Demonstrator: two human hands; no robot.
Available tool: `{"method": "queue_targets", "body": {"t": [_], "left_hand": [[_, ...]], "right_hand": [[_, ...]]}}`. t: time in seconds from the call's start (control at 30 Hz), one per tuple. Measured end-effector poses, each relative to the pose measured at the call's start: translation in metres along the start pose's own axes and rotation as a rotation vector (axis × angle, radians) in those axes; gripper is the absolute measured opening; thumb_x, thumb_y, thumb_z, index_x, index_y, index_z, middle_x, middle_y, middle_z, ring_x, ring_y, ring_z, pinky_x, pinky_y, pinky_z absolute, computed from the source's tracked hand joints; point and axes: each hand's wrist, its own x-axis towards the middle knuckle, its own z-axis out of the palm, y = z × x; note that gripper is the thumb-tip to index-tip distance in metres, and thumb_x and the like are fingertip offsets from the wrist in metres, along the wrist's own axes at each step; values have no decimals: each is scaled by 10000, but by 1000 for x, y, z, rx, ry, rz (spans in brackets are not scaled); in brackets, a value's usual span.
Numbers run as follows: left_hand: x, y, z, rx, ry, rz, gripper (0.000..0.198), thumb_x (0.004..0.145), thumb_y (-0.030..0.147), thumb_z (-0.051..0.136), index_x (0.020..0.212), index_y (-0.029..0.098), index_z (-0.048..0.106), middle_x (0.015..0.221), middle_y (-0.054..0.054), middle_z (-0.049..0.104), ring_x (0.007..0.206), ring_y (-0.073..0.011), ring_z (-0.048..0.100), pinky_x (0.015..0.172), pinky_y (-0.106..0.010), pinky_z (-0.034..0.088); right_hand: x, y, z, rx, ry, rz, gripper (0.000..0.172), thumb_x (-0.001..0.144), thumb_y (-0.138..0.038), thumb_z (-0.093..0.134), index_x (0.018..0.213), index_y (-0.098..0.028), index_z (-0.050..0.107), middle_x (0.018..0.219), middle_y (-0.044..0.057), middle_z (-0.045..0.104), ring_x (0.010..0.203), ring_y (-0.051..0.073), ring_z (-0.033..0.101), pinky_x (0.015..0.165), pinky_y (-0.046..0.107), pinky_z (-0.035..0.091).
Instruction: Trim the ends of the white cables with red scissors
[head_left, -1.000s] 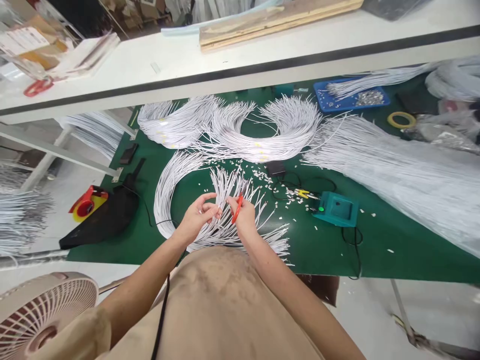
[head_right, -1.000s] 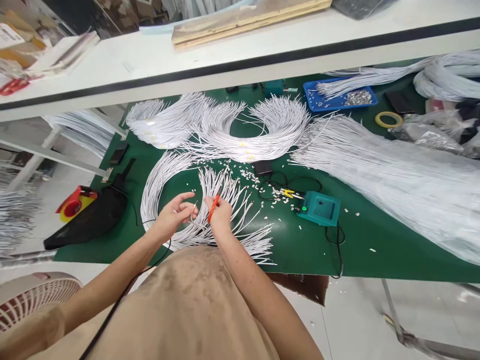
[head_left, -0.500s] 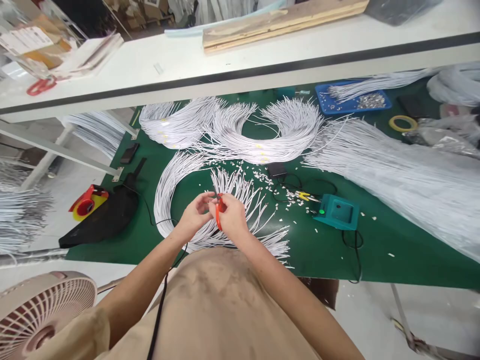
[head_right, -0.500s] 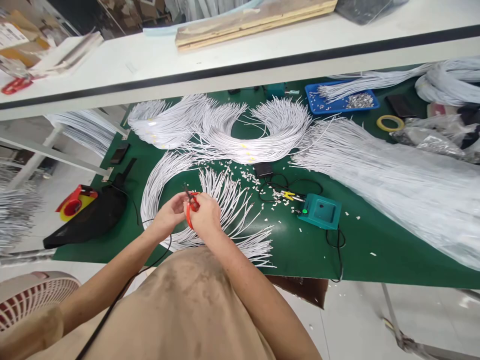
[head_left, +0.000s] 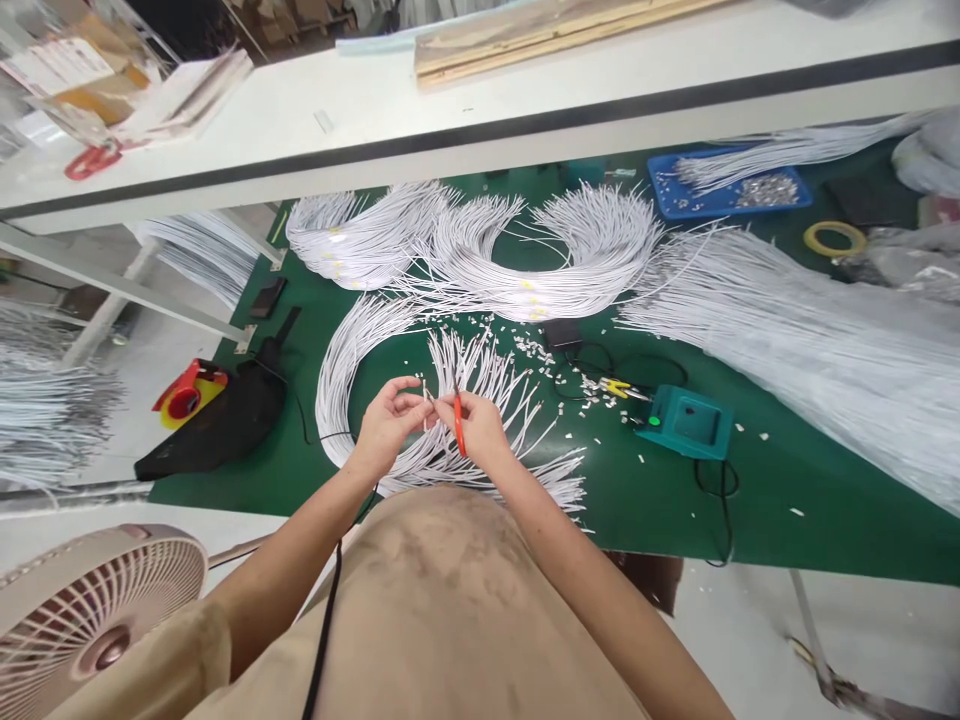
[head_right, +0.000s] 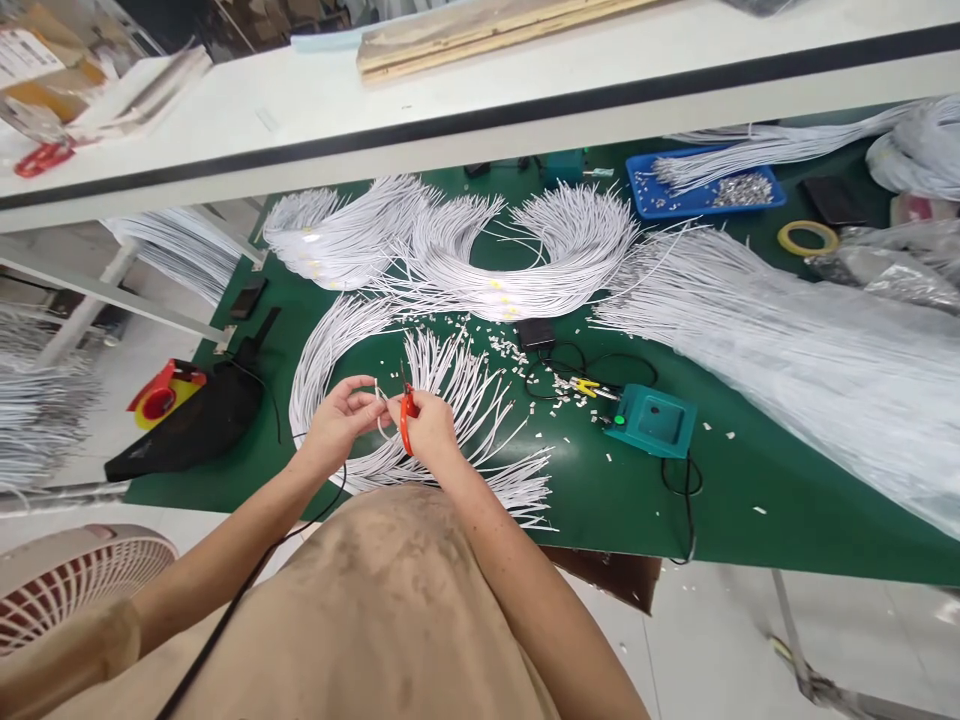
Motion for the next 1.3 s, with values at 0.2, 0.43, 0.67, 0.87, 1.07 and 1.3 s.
{"method": "queue_targets", "body": {"t": [0.2, 0.43, 0.67, 0.87, 1.07, 1.3], "left_hand": [[-4, 5, 2, 5, -33, 0, 381, 698, 288, 661, 1031, 184, 507, 681, 25, 589, 658, -130, 613, 702, -300, 490], [-2, 4, 3, 40, -78, -16, 262, 693, 304, 663, 883, 141, 586, 703, -19, 631, 665, -137, 613, 721, -308, 492], [-4, 9, 5, 161, -103, 84, 221, 729, 308, 618, 876, 145, 598, 665, -14, 629, 628, -132, 594, 656, -275, 476], [-5, 10, 5, 241, -82, 84, 196, 740, 307, 595, 860, 152, 598, 664, -10, 622, 646, -141, 610, 677, -279, 481], [-3, 8, 5, 307, -50, 109, 181, 722, 304, 610, 840, 167, 601, 706, -14, 628, 636, -140, 607, 641, -268, 490], [-3, 4, 4, 351, -16, 140, 182, 735, 321, 584, 822, 166, 627, 704, -28, 652, 665, -170, 631, 659, -289, 503]], "right_hand": [[1, 9, -9, -139, 213, 49, 232, 727, -347, 544, 783, -162, 671, 697, 14, 641, 651, 139, 567, 620, 238, 416], [0, -15, -18, -314, 238, -260, 209, 795, -275, 464, 824, -182, 649, 834, 35, 635, 748, 134, 569, 665, 227, 410], [2, -17, -26, -808, -45, -156, 233, 796, -347, 479, 779, -193, 653, 828, 70, 660, 782, 189, 593, 668, 272, 365], [0, -18, -28, -906, -113, -137, 227, 806, -314, 467, 765, -182, 647, 836, 90, 657, 777, 201, 597, 663, 281, 358], [-3, -21, -29, -975, -128, -164, 235, 807, -301, 465, 774, -155, 646, 812, 117, 644, 791, 224, 589, 706, 307, 358], [-8, -21, -28, -984, -113, -167, 237, 812, -305, 470, 784, -152, 649, 815, 116, 643, 802, 219, 589, 714, 303, 372]]}}
